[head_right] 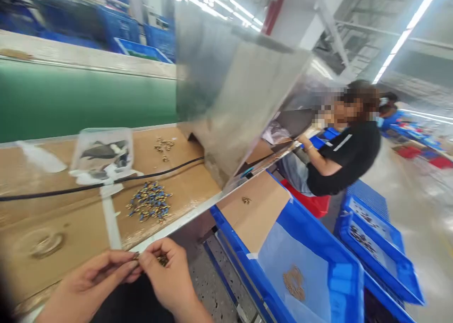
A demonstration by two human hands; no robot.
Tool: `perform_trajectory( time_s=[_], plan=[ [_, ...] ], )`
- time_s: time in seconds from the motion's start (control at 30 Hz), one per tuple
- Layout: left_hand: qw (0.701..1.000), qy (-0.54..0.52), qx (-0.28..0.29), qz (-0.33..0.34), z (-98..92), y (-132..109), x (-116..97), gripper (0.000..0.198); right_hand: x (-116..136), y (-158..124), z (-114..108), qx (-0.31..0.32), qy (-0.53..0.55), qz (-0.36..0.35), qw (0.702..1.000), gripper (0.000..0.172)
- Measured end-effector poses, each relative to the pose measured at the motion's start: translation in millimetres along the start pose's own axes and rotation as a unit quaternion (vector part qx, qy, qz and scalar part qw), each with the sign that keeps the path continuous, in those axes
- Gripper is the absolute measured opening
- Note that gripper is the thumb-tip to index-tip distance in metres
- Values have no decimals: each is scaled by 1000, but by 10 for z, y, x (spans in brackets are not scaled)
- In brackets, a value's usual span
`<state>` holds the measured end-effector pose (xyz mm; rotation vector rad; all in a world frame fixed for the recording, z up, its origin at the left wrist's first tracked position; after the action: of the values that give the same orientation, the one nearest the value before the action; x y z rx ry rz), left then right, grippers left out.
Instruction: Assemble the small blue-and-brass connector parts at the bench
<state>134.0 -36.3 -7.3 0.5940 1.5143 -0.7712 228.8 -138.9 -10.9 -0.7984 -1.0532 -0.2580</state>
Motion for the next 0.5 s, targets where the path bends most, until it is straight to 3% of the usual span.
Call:
perform_trajectory(
  time_s=[0.27,0.5],
  plan=[
    [993,-113,-14,-14,23,-31,-47,14,-47,8,61,45,-22,-11,999,16],
    [994,-109,-25,18,10,-18,-69,11,-31,11,72,35,-45,-8,998,13]
  ],
)
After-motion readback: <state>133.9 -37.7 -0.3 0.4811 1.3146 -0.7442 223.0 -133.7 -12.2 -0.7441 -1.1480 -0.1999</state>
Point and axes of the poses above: each hand's wrist, its own y-axis towards the middle knuckle, its own z-axis out of the palm, x = y × z, the point moved 4 cm from there along y, towards the middle knuckle, and after that the axes turned 13 degrees about z, right-handed, at the moved point
